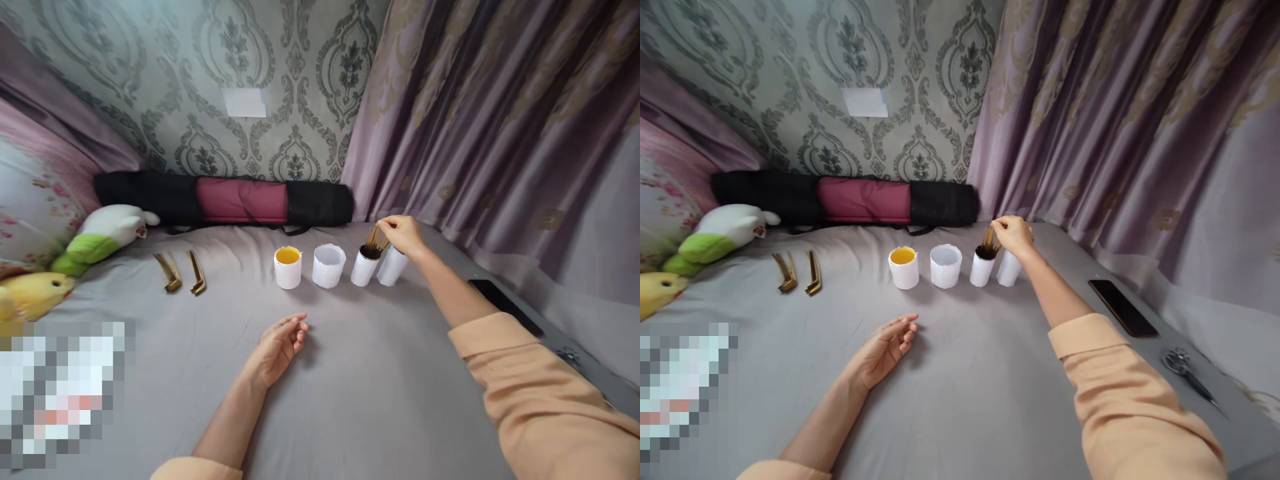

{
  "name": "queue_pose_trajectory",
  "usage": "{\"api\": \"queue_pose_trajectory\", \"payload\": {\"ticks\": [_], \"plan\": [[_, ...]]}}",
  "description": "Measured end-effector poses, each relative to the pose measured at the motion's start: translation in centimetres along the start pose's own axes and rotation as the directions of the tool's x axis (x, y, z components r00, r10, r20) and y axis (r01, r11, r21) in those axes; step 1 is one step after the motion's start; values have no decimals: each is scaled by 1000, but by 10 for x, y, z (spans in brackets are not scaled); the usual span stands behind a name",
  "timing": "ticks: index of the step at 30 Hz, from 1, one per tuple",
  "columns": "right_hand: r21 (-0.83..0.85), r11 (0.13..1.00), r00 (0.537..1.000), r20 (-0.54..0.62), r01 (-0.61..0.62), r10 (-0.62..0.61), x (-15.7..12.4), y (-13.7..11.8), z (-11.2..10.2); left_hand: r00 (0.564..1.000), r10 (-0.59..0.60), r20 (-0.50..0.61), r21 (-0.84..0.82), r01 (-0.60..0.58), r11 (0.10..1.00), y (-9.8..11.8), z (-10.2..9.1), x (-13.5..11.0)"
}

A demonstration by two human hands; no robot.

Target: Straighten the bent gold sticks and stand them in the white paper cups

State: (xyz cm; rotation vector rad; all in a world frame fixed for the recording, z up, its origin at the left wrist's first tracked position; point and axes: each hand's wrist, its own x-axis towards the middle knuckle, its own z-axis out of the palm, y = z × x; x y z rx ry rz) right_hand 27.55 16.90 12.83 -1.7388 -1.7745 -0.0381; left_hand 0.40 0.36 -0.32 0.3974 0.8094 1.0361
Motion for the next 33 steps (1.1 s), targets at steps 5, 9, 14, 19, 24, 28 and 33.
{"api": "queue_pose_trajectory", "payload": {"ticks": [5, 9, 14, 19, 24, 28, 33], "plan": [[-80, 997, 1000, -1, 17, -17, 1, 1, 0, 1000, 0, -2, 0, 0, 1000, 0, 1, 0], [-146, 987, 998, 2, 66, -66, 2, 4, 0, 1000, 1, 4, -5, -1, 1000, 0, 2, -1], [-203, 972, 993, 27, 121, -118, 1, 5, 1, 1000, -2, 2, -11, 2, 1000, 0, 3, -1], [-264, 952, 988, 53, 155, -146, -2, 4, 2, 1000, 6, 6, -9, -6, 1000, 0, 3, -1], [-309, 935, 985, 63, 172, -160, -3, 2, 0, 1000, 9, 5, 0, -9, 1000, 0, 2, -1], [-308, 936, 985, 36, 171, -168, -4, 2, 1, 1000, 9, -1, -2, -9, 1000, 1, 3, -2], [-308, 936, 986, 50, 168, -161, -6, 0, 0, 1000, -2, -23, -13, 2, 1000, 2, 6, -2]]}}
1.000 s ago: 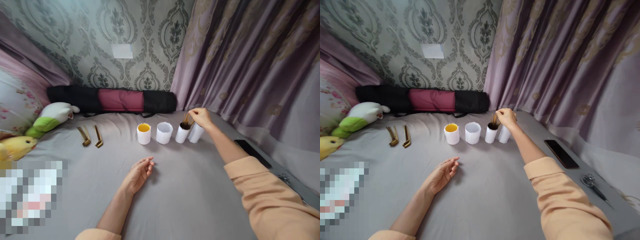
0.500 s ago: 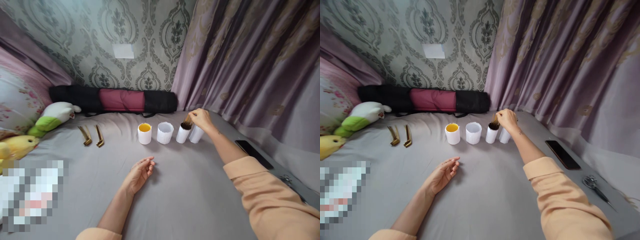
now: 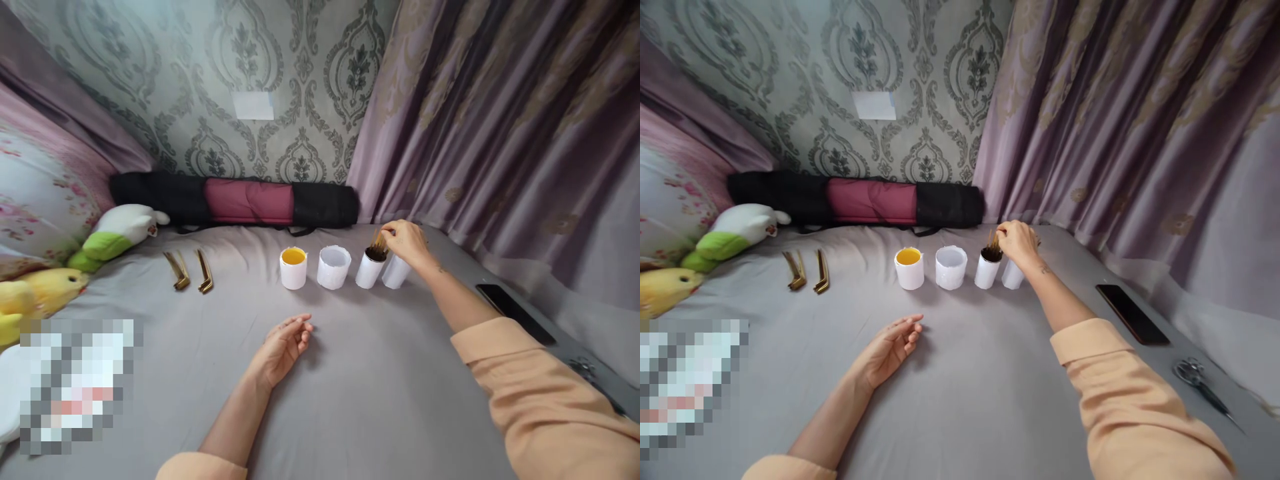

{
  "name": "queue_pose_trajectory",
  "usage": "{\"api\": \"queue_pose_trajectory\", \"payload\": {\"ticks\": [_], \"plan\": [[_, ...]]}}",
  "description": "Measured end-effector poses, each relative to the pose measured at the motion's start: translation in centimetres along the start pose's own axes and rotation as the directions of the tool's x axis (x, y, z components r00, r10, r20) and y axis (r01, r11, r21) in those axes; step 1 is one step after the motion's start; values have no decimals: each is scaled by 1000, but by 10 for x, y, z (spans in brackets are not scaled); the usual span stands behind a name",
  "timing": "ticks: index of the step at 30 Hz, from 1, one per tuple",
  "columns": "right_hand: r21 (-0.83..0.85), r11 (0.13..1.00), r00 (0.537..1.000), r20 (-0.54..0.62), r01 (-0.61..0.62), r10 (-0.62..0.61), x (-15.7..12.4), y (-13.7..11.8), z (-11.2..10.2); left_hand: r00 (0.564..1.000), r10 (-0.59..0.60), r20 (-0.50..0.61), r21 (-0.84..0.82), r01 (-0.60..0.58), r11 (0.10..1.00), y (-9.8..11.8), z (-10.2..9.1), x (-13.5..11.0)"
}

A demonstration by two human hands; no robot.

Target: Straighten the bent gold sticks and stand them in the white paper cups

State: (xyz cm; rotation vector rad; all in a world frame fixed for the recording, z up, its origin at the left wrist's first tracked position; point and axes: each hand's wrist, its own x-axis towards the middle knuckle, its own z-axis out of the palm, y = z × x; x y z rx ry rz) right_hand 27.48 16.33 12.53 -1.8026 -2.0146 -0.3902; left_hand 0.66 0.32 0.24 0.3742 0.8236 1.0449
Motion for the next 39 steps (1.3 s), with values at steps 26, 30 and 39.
{"api": "queue_pose_trajectory", "payload": {"ticks": [26, 30, 39], "plan": [[149, 983, 951, -302, 109, -60, -15, -15, -18, 1000, 11, -15, -67, -12, 998, 1, 3, 3], [218, 965, 940, -333, 147, -68, -22, -26, -22, 1000, 16, -3, -70, -16, 997, 2, 3, 2], [403, 904, 964, -262, 146, -39, -52, -64, -19, 1000, 16, 1, -74, -16, 997, 2, 2, 3]]}}
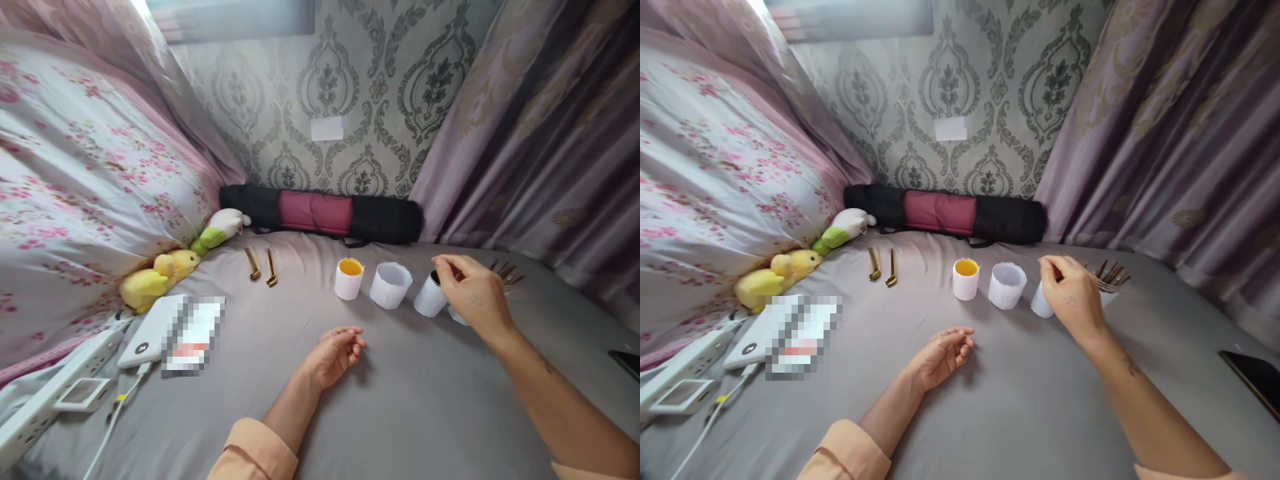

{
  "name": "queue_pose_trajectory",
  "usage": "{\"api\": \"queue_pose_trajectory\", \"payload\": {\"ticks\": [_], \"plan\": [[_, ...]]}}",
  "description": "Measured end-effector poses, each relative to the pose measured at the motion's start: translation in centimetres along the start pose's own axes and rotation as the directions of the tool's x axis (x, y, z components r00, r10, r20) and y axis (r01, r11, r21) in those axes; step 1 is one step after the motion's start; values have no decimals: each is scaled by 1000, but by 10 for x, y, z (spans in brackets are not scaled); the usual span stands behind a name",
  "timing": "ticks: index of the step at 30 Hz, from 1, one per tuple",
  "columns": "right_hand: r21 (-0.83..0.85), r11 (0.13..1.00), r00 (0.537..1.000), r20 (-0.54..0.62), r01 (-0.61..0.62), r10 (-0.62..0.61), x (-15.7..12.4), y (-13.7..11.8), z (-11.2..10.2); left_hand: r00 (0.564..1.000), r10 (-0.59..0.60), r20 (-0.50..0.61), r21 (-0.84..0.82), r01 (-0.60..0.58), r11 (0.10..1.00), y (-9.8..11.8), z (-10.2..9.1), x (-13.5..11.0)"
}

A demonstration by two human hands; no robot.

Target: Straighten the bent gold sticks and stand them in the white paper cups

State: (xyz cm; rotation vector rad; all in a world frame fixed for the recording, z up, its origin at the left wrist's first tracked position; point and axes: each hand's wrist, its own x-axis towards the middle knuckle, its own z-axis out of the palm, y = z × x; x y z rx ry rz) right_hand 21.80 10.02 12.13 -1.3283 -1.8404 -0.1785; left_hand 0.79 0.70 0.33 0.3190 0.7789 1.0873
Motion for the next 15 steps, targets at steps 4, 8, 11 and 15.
{"api": "queue_pose_trajectory", "payload": {"ticks": [4, 8, 11, 15], "plan": [[101, 994, 995, 90, -52, 43, -19, -15, 10, 1000, 2, 4, -10, -2, 1000, -1, -1, 1], [181, 978, 976, 208, -99, 60, -43, -27, 27, 1000, 6, 3, -11, -6, 1000, -1, -1, 2], [242, 958, 960, 265, -155, 88, -61, -31, 42, 1000, 14, 9, -9, -14, 1000, -2, -1, 2], [300, 920, 916, 381, -252, 126, -81, -33, 61, 999, 26, 19, -7, -26, 1000, -3, -3, 3]]}}
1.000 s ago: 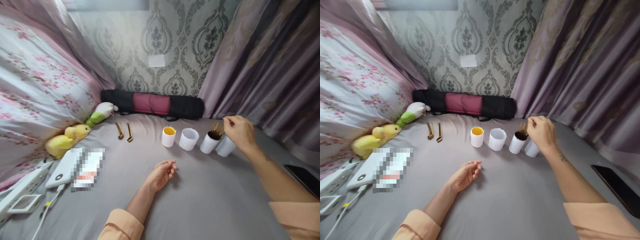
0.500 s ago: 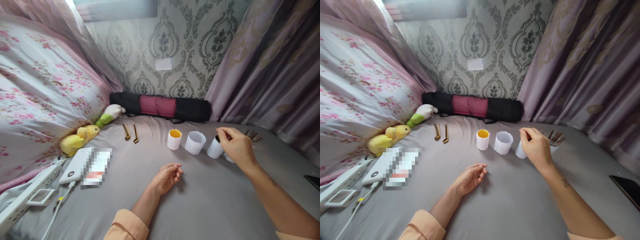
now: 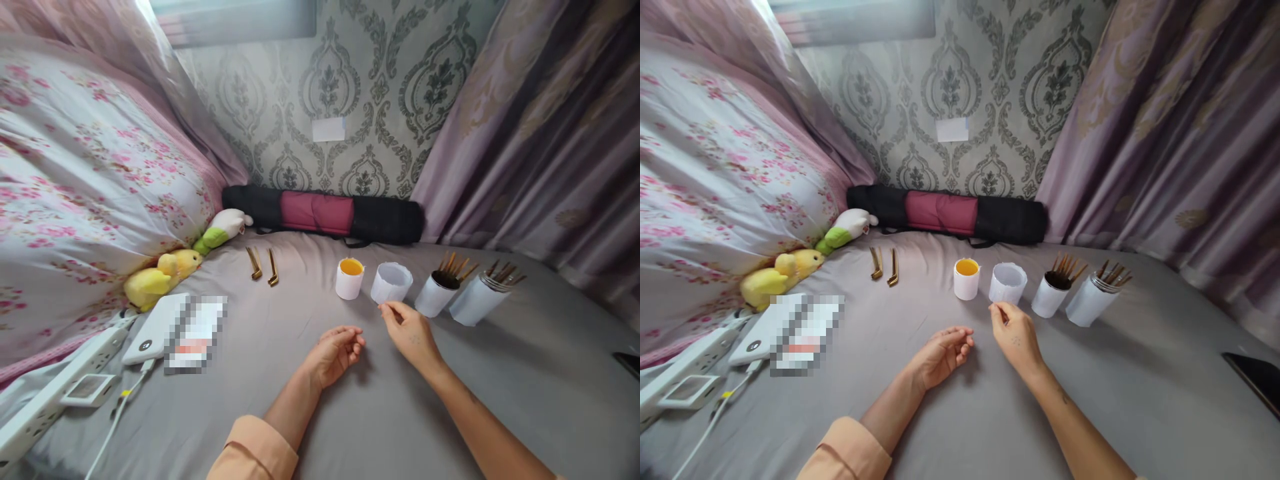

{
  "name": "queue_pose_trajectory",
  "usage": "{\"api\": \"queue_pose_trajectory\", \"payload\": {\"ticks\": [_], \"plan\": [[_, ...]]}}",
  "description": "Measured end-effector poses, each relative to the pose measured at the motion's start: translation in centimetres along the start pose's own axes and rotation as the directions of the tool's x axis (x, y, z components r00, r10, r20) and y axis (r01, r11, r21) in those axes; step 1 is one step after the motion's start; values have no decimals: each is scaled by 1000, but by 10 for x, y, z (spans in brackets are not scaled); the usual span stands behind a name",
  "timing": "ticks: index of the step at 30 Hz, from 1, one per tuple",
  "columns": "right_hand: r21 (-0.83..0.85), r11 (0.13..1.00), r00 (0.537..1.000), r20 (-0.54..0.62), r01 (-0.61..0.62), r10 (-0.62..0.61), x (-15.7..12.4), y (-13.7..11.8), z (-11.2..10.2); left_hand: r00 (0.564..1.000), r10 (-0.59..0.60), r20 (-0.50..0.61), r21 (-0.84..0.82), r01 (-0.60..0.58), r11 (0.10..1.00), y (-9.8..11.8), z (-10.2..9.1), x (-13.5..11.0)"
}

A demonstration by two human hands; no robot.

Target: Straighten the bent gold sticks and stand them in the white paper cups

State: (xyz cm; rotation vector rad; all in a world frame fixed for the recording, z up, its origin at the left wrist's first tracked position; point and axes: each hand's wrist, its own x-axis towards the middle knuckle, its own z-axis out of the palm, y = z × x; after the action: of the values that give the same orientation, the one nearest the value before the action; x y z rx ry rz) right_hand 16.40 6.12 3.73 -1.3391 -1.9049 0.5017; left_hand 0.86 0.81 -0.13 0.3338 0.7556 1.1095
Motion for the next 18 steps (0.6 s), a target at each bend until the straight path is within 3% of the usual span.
{"api": "queue_pose_trajectory", "payload": {"ticks": [11, 18], "plan": [[114, 978, 982, 98, -174, 163, 1, 17, 41, 999, 34, 41, -12, -34, 999, -1, -4, 0], [90, 979, 983, 53, -180, 176, -4, 24, 53, 991, 106, -84, 50, -102, 993, 14, -7, 2]]}}
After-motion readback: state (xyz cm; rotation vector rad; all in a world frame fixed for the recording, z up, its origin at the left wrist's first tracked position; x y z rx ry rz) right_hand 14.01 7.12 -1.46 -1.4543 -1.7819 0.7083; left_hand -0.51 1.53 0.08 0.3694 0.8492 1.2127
